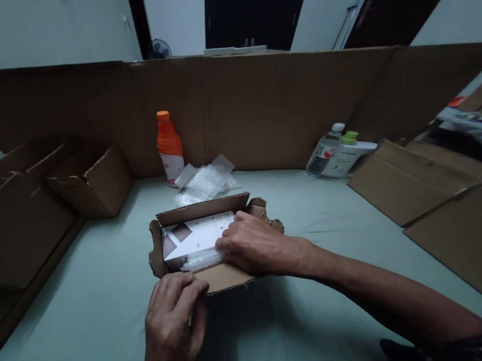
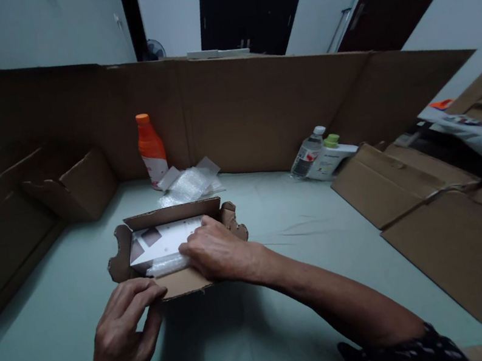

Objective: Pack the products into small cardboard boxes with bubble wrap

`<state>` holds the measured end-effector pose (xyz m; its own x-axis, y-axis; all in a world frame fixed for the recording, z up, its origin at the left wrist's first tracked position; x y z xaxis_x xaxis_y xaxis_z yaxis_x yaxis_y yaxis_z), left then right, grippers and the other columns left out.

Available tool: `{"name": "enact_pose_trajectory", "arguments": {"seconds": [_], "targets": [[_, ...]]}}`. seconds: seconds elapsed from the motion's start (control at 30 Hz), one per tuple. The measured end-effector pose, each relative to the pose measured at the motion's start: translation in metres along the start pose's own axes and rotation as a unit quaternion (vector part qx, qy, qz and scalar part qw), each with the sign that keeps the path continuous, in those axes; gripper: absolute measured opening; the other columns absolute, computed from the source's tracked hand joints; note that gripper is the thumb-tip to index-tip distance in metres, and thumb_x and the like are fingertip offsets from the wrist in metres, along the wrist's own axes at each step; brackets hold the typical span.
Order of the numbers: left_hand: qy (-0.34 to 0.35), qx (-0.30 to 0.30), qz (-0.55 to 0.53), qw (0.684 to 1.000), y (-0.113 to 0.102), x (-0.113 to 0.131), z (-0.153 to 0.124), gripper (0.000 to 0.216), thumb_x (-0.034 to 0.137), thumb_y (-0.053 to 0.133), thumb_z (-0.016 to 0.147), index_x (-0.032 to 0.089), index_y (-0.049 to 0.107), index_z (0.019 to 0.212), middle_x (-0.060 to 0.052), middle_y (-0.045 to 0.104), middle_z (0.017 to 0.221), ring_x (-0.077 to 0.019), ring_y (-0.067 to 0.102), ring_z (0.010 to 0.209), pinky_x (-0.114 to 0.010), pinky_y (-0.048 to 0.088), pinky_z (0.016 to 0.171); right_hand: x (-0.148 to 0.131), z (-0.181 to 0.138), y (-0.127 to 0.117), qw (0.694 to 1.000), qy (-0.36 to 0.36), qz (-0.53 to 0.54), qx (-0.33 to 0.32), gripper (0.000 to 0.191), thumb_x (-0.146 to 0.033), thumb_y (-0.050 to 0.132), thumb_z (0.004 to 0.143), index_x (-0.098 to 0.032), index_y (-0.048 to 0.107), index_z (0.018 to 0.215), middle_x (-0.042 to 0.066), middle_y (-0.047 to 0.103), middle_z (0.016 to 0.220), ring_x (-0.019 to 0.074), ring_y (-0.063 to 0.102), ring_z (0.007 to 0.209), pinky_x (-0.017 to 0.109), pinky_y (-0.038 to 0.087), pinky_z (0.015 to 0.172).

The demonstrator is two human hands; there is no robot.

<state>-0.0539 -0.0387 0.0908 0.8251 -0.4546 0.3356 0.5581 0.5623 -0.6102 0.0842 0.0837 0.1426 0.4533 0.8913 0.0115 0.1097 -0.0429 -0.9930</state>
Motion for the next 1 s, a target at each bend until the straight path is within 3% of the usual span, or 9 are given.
{"name": "enact_pose_trajectory", "arguments": {"seconds": [0.17,0.27,0.43,0.7,1.0], "targets": [[0.009,0.002,0.008,1.0,0.0,0.001,-0.002,0.025,0.001,0.054,0.088,0.02,0.063,0.103,-0.005,0.064,0.095,-0.0188,0.061,0.09,-0.033,0.052,0.079,-0.003,-0.003,-0.005,0.998,-0.037,0.024,0.042,0.009,-0.019,0.054,0.089,-0.017,0.06,0.082,0.006,0.065,0.084,0.0184,0.052,0.078,0.035,0.032,0.079],[0.011,-0.001,0.007,1.0,0.001,0.002,-0.003,0.027,0.0,0.054,0.087,0.02,0.063,0.104,-0.005,0.065,0.097,-0.0195,0.061,0.094,-0.033,0.052,0.081,0.0,-0.011,-0.012,0.995,-0.018,0.067,0.069,0.007,-0.02,0.051,0.09,-0.016,0.058,0.091,0.007,0.063,0.089,0.0178,0.05,0.077,0.032,0.034,0.073],[0.002,-0.004,-0.002,1.0,0.002,0.0,-0.003,0.029,-0.002,0.054,0.086,0.019,0.062,0.104,-0.006,0.063,0.097,-0.0195,0.059,0.093,-0.034,0.052,0.08,0.001,-0.015,-0.014,0.995,-0.006,0.09,0.029,0.009,-0.018,0.049,0.096,-0.017,0.055,0.102,0.004,0.064,0.087,0.015,0.047,0.069,0.029,0.027,0.06],[0.004,-0.003,-0.017,1.0,0.003,-0.001,-0.007,0.032,-0.004,0.054,0.084,0.019,0.061,0.106,-0.007,0.064,0.1,-0.0205,0.058,0.097,-0.036,0.051,0.084,0.003,-0.011,-0.014,0.999,-0.011,-0.029,-0.01,0.016,-0.005,0.054,0.093,-0.017,0.063,0.099,0.006,0.065,0.088,0.0161,0.057,0.073,0.028,0.028,0.061],[-0.001,-0.003,-0.006,1.0,0.003,-0.002,-0.006,0.032,-0.002,0.052,0.083,0.02,0.063,0.104,-0.006,0.065,0.098,-0.0207,0.06,0.095,-0.035,0.052,0.081,-0.032,0.024,-0.009,0.996,-0.063,-0.049,-0.032,0.016,-0.015,0.054,0.096,-0.012,0.068,0.103,0.012,0.071,0.09,0.0213,0.062,0.074,0.031,0.031,0.058]]}}
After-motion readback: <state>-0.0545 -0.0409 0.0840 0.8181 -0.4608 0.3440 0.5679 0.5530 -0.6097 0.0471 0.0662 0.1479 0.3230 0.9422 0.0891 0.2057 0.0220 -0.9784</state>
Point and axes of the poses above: each hand's wrist, its own z-axis towards the middle knuckle, its own y-axis out of the palm, x = y × z, the point moved 4 cm from there along z, towards the middle knuckle
